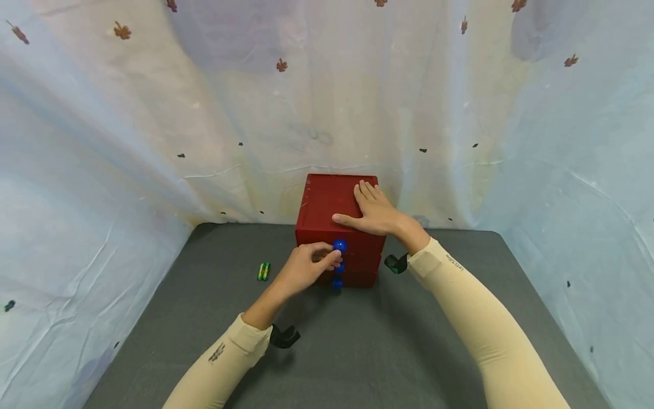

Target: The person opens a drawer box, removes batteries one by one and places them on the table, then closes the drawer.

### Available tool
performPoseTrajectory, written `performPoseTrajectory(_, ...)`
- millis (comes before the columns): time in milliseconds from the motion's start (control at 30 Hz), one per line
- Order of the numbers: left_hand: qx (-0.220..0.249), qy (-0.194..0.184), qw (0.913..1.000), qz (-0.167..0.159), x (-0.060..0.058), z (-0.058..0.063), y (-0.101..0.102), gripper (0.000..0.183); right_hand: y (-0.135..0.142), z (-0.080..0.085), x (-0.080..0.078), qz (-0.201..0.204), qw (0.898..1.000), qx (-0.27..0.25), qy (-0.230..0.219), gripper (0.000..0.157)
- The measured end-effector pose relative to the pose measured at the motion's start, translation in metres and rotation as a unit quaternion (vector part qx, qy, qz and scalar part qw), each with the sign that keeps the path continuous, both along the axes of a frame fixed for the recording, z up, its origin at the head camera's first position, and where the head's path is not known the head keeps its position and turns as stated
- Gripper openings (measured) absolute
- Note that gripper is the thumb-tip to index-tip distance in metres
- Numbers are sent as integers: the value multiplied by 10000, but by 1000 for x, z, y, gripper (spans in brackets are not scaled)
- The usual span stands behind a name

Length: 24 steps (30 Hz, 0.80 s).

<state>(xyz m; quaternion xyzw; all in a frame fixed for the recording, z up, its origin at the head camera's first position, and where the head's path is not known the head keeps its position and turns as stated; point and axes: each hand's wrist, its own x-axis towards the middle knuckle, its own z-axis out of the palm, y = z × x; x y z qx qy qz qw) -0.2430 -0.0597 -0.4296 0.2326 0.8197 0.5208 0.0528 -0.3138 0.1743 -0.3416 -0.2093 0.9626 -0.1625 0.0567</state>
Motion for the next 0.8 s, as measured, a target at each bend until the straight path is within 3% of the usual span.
performPoseTrajectory(367, -175, 77, 9998, 28, 1, -5, -6, 34, -1, -5, 2, -54, 9999, -22, 83, 113)
performPoseTrajectory(800, -145, -9, 9999, 38, 11, -13, -17, 29, -2, -2, 2, -101, 9999, -3, 98, 112)
